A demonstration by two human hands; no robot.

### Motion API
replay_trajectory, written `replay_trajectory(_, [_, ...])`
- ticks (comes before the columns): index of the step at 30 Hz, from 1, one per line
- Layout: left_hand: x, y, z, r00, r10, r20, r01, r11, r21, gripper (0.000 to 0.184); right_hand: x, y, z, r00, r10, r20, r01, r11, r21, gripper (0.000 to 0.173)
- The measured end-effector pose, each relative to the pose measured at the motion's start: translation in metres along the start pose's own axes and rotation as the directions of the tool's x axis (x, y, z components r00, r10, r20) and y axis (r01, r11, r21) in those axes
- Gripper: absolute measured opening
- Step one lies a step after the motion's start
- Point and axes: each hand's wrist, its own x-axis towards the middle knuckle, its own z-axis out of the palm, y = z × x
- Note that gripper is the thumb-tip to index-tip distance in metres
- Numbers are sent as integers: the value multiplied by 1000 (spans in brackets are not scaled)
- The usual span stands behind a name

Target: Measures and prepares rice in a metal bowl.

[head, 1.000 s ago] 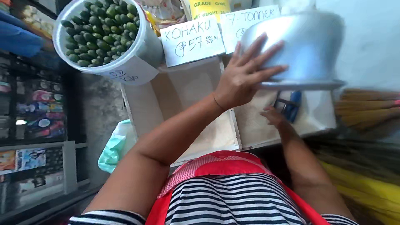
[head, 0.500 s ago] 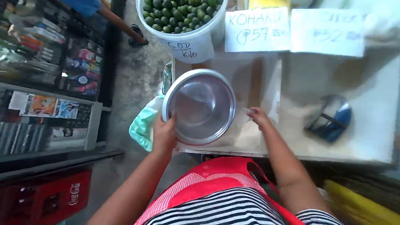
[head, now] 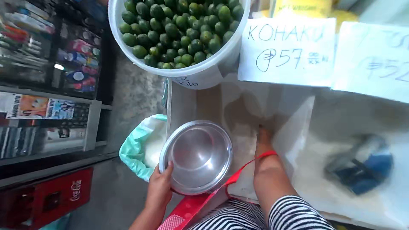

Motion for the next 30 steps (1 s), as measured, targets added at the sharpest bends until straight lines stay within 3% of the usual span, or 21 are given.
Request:
replay_trajectory(4, [17, 9, 16, 999, -17, -40, 18, 999, 26, 34, 13, -45, 27, 972, -133, 195, 98, 979, 182, 53])
replay_trajectory(9, [43, 16, 44, 998, -70, 7, 70, 997, 15, 37, 25, -54, 20, 881, -239, 409, -90, 763, 639, 42])
replay_trajectory(12, [59, 16, 59, 995, -99, 30, 97, 994, 41, 37, 23, -59, 0, 838, -224, 498, -217, 700, 680, 46])
replay_trajectory(14, [66, 17, 66, 991, -128, 48, 125, 991, 46, 37, 17, -62, -11, 843, -234, 484, -208, 688, 695, 45])
replay_trajectory(17, [73, 21, 75, 984, -168, 61, 166, 986, 32, 39, 13, -66, -22, 832, -289, 474, -116, 744, 658, 45])
replay_trajectory(19, [77, 22, 78, 980, -190, 64, 189, 982, 24, 41, 5, -69, -26, 824, -332, 460, -42, 772, 634, 36])
replay_trajectory(23, [81, 25, 84, 975, -197, 100, 200, 979, -22, 40, -23, -80, -30, 753, -460, 471, 107, 792, 601, 24])
replay_trajectory(25, [84, 24, 88, 972, -201, 119, 207, 977, -41, 38, -47, -84, -30, 675, -568, 472, 322, 802, 504, 40])
replay_trajectory(27, [88, 24, 91, 970, -198, 141, 207, 977, -52, 38, -83, -84, -32, 516, -705, 486, 621, 699, 354, 57])
replay_trajectory(29, [93, 22, 93, 967, -187, 176, 202, 977, -73, 39, -115, -69, -30, 282, -826, 488, 859, 444, 255, 58])
replay_trajectory(30, [93, 22, 95, 964, -186, 189, 206, 974, -92, 40, -125, -58, -27, 122, -873, 473, 955, 233, 184, 51])
